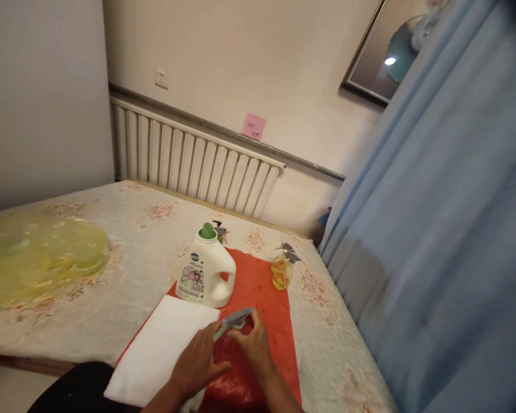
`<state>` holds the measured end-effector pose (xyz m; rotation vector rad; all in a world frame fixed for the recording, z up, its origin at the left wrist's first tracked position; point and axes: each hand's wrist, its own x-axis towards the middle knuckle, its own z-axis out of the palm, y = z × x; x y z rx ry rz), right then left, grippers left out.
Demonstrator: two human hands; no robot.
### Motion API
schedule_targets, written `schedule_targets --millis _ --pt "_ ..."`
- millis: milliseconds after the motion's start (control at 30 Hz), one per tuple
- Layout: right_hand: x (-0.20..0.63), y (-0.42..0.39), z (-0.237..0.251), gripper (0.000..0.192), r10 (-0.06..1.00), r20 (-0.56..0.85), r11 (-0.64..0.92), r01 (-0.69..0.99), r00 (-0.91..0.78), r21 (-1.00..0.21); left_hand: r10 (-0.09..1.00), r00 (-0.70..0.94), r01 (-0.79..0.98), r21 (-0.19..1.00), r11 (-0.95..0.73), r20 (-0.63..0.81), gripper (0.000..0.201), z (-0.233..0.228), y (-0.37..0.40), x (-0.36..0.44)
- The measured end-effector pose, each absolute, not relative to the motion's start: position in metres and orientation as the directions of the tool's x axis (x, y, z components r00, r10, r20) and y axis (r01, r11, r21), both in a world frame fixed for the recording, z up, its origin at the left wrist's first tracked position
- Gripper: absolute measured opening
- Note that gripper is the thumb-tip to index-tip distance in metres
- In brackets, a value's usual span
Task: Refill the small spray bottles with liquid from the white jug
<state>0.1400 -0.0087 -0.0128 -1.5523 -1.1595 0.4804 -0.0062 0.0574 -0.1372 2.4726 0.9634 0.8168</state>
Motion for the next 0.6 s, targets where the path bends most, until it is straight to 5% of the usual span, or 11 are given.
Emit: schedule_targets --millis 100,233,600 --pt "0.149 -0.015 -0.003 0.047 0.911 0.247 0.112 0.378 0.331 -0.919 0.716 0.599 0.530 0.492 -0.690 0.359 0.086 -0.142 0.058 -0.005" --pt "0.158 -0.018 0.008 0.024 0.963 0.223 0.161 0.336 0.155 -0.928 0.719 0.596 0.535 0.491 -0.688 0.358 0.083 -0.143 0.057 -0.005" --pt "0.143 -0.006 -0.012 0.027 0.902 0.218 0.088 0.336 0.373 -0.938 0.712 0.594 0.498 0.524 -0.691 0.374 0.086 -0.144 0.060 -0.004"
